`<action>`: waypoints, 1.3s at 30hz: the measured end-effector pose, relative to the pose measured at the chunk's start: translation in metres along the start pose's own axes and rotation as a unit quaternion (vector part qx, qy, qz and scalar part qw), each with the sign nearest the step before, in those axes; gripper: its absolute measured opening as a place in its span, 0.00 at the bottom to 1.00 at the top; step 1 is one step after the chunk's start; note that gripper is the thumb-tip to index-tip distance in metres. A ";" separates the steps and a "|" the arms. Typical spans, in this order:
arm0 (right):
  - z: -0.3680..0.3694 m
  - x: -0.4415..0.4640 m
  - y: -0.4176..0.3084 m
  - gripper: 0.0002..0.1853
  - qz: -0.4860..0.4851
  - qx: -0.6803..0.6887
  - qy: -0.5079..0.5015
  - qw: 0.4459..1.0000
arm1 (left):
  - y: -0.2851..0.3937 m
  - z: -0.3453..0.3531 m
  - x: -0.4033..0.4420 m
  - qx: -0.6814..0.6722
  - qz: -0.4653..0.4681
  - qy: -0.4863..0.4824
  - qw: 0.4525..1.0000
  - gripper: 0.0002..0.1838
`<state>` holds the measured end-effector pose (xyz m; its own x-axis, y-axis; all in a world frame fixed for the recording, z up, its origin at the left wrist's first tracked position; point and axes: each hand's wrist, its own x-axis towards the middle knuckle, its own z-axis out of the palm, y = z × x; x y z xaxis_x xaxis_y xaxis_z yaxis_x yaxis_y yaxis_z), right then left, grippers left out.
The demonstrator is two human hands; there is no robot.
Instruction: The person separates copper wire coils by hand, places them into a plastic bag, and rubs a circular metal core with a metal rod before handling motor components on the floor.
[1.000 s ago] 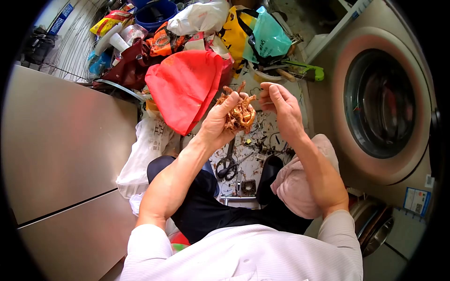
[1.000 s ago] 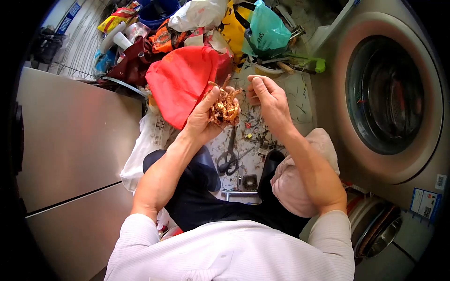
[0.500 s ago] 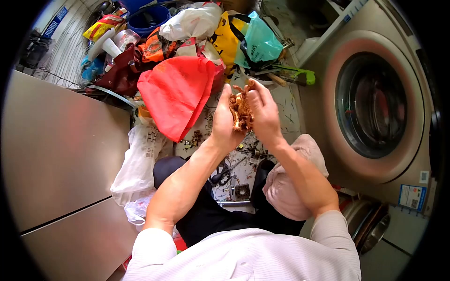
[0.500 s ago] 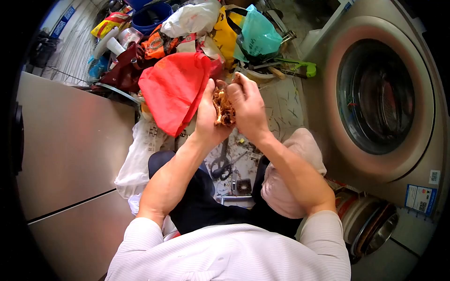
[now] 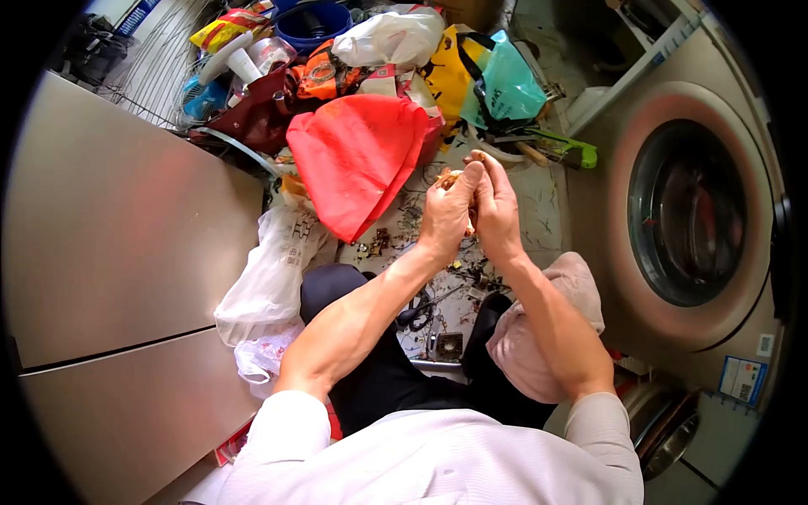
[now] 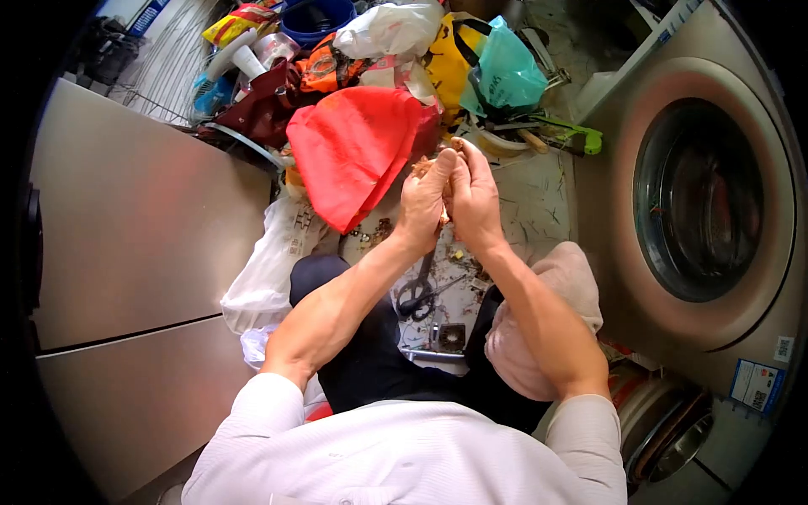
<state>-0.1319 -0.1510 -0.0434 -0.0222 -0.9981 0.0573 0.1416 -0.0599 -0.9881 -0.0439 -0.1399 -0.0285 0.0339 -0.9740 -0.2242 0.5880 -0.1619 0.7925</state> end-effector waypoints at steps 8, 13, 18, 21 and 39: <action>-0.006 0.008 -0.010 0.23 -0.020 -0.073 -0.020 0.997 | 0.013 -0.012 0.007 -0.061 -0.098 -0.112 0.987 0.11; -0.013 0.032 -0.026 0.32 0.068 0.175 -0.118 0.975 | 0.035 -0.012 0.011 -0.016 -0.078 -0.170 0.982 0.18; -0.030 0.034 -0.048 0.26 0.102 0.173 -0.161 0.966 | 0.035 -0.006 0.001 -0.020 -0.110 -0.206 0.972 0.15; -0.030 0.036 -0.052 0.24 0.090 0.111 -0.141 0.980 | 0.034 0.006 -0.007 0.013 -0.132 -0.224 0.966 0.16; -0.026 0.008 -0.062 0.32 0.053 0.036 -0.312 0.948 | 0.024 -0.009 -0.022 0.202 -0.091 -0.225 0.949 0.05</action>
<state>-0.1666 -0.1554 0.0144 0.5828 -0.8108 0.0544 0.1781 0.0621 -0.9820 -0.0232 -0.1208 -0.0094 -0.4403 -0.8786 -0.1849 0.1903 -0.2926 0.9371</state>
